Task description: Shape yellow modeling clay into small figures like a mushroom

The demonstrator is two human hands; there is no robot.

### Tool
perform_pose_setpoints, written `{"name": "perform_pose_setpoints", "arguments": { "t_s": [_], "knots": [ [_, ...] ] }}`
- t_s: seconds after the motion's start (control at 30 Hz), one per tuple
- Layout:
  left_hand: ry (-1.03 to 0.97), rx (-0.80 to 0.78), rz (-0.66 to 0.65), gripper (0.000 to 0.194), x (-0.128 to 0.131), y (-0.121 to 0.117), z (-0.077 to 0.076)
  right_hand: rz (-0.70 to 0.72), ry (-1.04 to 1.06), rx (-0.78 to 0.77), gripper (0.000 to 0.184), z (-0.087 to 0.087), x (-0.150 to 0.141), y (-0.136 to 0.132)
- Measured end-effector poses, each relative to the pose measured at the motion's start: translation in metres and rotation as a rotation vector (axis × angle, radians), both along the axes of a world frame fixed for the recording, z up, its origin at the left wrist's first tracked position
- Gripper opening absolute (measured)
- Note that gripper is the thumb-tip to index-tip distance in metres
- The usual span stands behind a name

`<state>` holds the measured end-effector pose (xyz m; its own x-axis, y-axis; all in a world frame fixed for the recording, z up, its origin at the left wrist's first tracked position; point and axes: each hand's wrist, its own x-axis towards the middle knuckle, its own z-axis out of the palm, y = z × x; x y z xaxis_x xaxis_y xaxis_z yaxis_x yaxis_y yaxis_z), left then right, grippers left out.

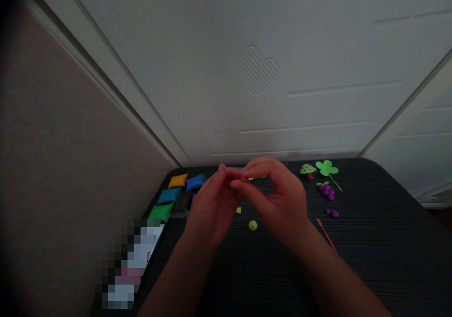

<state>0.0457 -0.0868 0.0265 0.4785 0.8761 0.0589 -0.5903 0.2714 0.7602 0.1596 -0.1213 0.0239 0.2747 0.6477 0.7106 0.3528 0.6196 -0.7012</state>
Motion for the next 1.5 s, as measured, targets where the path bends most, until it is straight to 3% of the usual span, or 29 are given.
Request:
{"name": "perform_pose_setpoints", "arguments": {
  "t_s": [0.17, 0.4, 0.63, 0.77, 0.93, 1.2, 1.3, 1.43, 1.5],
  "knots": [
    [0.016, 0.023, 0.016, 0.023, -0.002, 0.001, -0.001, -0.024, -0.020, 0.044, 0.023, 0.002, 0.003, -0.004],
    [0.042, 0.040, 0.031, 0.023, -0.003, 0.002, 0.001, -0.159, -0.172, -0.046, 0.035, 0.007, 0.004, -0.009],
    [0.043, 0.039, 0.053, 0.021, -0.004, 0.004, 0.001, -0.093, -0.065, 0.036, 0.021, 0.003, 0.007, -0.005],
    [0.056, 0.054, 0.042, 0.021, -0.004, 0.004, 0.000, -0.125, -0.142, 0.023, 0.018, 0.004, 0.010, -0.007],
    [0.047, 0.079, 0.051, 0.022, -0.004, 0.004, 0.001, -0.174, -0.250, -0.026, 0.035, 0.010, 0.010, -0.008],
    [0.057, 0.082, 0.050, 0.021, -0.005, 0.004, 0.000, -0.070, 0.034, -0.062, 0.016, 0.003, 0.010, -0.007],
    [0.068, 0.079, 0.066, 0.020, -0.005, 0.005, 0.001, -0.047, 0.121, 0.014, 0.017, 0.001, 0.011, -0.007],
    [0.064, 0.083, 0.071, 0.020, -0.007, 0.005, 0.003, -0.148, 0.012, -0.028, 0.014, 0.004, 0.011, -0.008],
    [0.058, 0.085, 0.076, 0.020, -0.008, 0.006, 0.003, -0.195, -0.081, -0.045, 0.023, 0.007, 0.011, -0.008]
  ]
}}
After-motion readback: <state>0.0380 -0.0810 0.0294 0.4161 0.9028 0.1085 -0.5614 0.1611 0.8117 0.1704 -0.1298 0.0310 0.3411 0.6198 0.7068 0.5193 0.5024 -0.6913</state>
